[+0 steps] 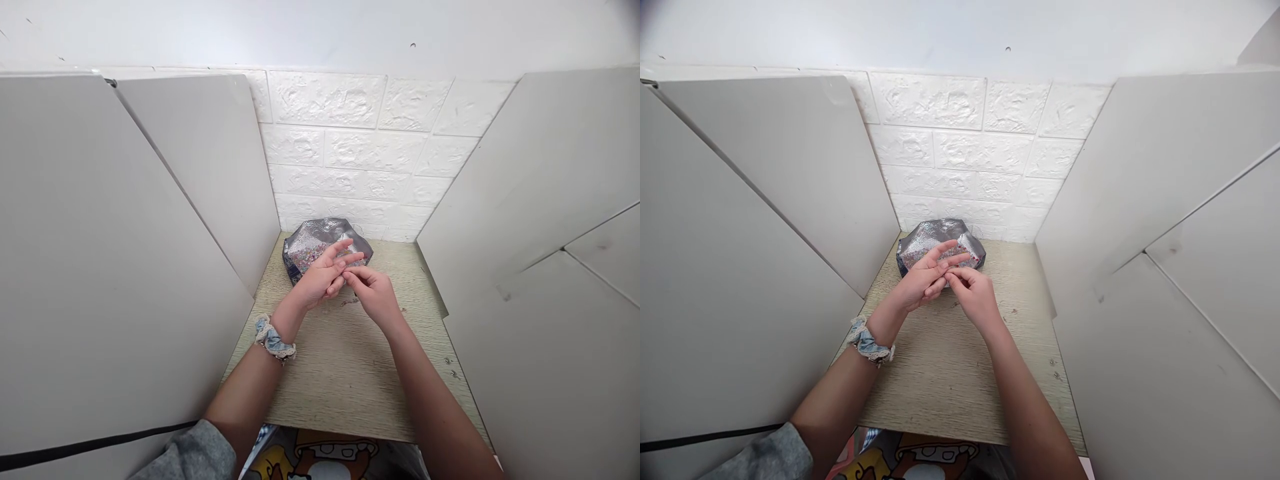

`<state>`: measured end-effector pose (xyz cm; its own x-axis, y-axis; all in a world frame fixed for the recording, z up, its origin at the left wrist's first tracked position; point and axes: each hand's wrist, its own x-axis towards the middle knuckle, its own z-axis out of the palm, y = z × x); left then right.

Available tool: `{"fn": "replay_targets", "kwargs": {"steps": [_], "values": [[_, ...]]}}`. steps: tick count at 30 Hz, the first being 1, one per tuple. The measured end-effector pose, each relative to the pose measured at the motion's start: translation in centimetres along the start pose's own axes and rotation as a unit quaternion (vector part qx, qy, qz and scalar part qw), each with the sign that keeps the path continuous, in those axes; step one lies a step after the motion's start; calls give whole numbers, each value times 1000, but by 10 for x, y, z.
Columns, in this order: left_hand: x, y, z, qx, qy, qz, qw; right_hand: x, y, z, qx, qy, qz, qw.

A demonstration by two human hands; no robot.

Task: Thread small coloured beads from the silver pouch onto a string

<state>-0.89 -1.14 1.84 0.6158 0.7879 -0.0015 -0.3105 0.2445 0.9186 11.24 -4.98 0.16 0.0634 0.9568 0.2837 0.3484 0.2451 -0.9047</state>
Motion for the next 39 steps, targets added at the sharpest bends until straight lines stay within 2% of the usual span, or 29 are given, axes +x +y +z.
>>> {"fn": "replay_targets", "kwargs": {"steps": [6,24,31,39], "values": [[2,-3,-2,56,-7,3,998,-1,-1,-1,-21,-29,26,999],[4,-4,-2,49,4,-5,999,0,1,2,-55,5,1,998],[4,-6,-7,83,-9,6,996,1,1,-3,-20,-54,37,998],[5,-7,-6,96,-10,3,995,0,2,0,-24,-42,45,998]]}}
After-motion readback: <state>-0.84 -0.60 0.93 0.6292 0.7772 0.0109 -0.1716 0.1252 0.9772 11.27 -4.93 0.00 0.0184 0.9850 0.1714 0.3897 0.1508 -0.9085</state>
